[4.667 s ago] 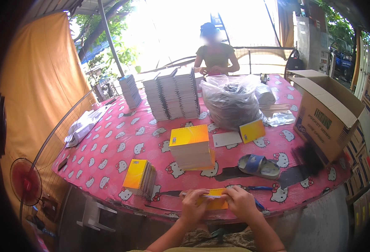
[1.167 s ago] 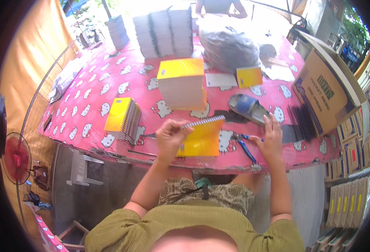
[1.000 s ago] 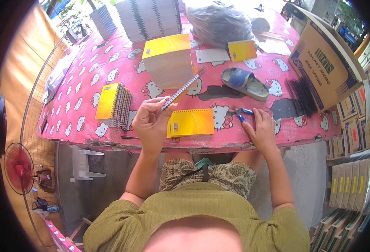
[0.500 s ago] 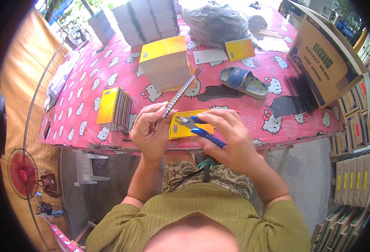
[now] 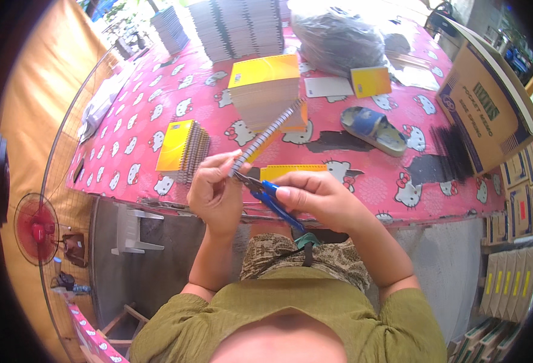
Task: The person inserts a plastic binding coil into a small yellow notebook, trims the end of the coil with pliers, and places the finished notebook onto a stack.
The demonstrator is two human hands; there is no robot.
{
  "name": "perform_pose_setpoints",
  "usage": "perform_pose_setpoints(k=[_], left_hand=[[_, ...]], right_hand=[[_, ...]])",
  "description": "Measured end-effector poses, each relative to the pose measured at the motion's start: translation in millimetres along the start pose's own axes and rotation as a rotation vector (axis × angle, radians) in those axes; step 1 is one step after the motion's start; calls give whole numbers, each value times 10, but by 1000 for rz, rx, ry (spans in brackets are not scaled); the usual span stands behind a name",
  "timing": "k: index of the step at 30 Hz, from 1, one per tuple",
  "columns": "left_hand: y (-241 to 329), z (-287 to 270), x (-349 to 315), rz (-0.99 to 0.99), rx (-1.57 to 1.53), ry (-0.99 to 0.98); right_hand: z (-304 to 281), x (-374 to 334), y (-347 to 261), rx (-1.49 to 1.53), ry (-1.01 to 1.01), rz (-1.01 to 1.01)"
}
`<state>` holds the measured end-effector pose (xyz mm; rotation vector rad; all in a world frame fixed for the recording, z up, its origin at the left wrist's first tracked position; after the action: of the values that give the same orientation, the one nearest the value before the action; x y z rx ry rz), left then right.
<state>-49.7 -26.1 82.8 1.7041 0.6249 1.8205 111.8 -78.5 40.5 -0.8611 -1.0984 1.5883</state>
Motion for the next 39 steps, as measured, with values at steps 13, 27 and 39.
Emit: perform_pose_setpoints(k=[13,27,39], left_hand=[[-1599,-2106,175,-430,389,593],[-1593,-2126,89,-345,414,626],[-936,598,-190,-379,479,-663]], right_hand=[[-1312,-773,440,-1675,811,-294],[-3535,-1043,-477,-1671,1198,348],[-2643,-608,-751,-1755,880,-273]])
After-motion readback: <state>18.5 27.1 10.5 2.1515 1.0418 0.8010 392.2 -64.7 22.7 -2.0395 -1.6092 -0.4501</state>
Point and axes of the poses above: each hand's wrist, its own x-axis towards the middle knuckle, its own z-axis out of the palm, y = z × x, the point moved 7 cm from there along x, towards the middle knuckle, and after that the axes turned 6 degrees about -z, right-handed, at the moved point
